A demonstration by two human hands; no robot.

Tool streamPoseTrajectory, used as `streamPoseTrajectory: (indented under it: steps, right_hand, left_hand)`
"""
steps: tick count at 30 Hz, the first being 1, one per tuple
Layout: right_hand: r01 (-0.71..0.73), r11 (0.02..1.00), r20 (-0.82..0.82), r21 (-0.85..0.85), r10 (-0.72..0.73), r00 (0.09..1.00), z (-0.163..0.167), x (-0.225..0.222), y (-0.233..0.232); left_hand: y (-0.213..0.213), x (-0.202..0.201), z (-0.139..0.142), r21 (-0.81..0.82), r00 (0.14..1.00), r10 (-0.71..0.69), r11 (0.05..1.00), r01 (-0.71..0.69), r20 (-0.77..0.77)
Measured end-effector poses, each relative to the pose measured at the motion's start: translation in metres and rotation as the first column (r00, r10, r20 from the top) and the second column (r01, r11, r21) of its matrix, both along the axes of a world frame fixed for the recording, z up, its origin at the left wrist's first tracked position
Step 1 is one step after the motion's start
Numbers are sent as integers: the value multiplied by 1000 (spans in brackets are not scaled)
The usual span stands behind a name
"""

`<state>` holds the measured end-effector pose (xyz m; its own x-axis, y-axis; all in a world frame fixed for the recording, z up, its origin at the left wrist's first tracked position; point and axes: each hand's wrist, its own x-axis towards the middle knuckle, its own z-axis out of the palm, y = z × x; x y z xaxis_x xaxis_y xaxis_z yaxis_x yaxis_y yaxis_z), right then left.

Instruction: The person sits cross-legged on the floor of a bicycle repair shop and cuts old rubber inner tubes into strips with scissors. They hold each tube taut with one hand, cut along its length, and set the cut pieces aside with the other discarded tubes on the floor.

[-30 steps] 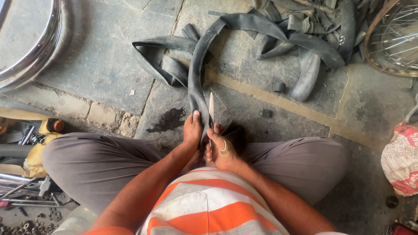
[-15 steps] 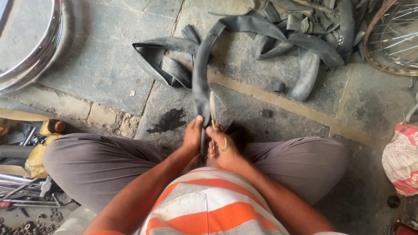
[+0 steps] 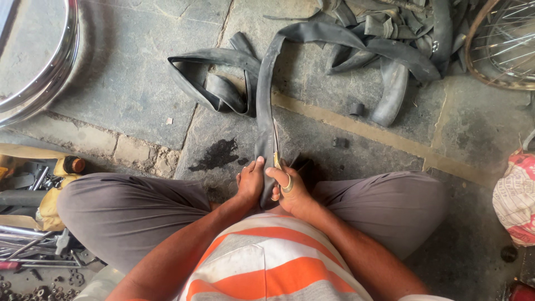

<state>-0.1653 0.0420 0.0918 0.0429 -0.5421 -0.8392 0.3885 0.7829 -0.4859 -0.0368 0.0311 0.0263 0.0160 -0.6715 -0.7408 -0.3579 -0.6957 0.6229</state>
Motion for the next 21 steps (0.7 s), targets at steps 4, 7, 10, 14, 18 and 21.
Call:
streamPoseTrajectory:
  steps: [4, 7, 10, 14, 18, 21]
  right_hand:
    - [1, 998, 34, 60, -3, 999, -6, -3, 2]
    - [19, 997, 47, 75, -22, 999, -6, -6, 2]
    - [-7, 997, 66, 77, 2, 998, -1, -9, 3]
    - [-58, 994, 106, 96, 48, 993, 6, -8, 4]
    - [-97, 992, 135, 78, 86, 987, 13, -10, 3]
    - [-82, 992, 144, 99, 67, 987, 20, -12, 5]
  left_hand:
    - [-7, 12, 8, 216, 918, 258, 956, -197, -303]
    - [-37, 30, 12, 393, 810, 446, 871, -294, -382]
    - [-83, 38, -1, 445, 793, 460, 853, -272, -398]
    - [-136, 19, -35, 298, 874, 367, 914, -275, -319]
    - [-159, -2, -58, -4, 933, 271, 960, -280, -235]
    - [-157, -7, -66, -216, 982, 181, 958, -187, -47]
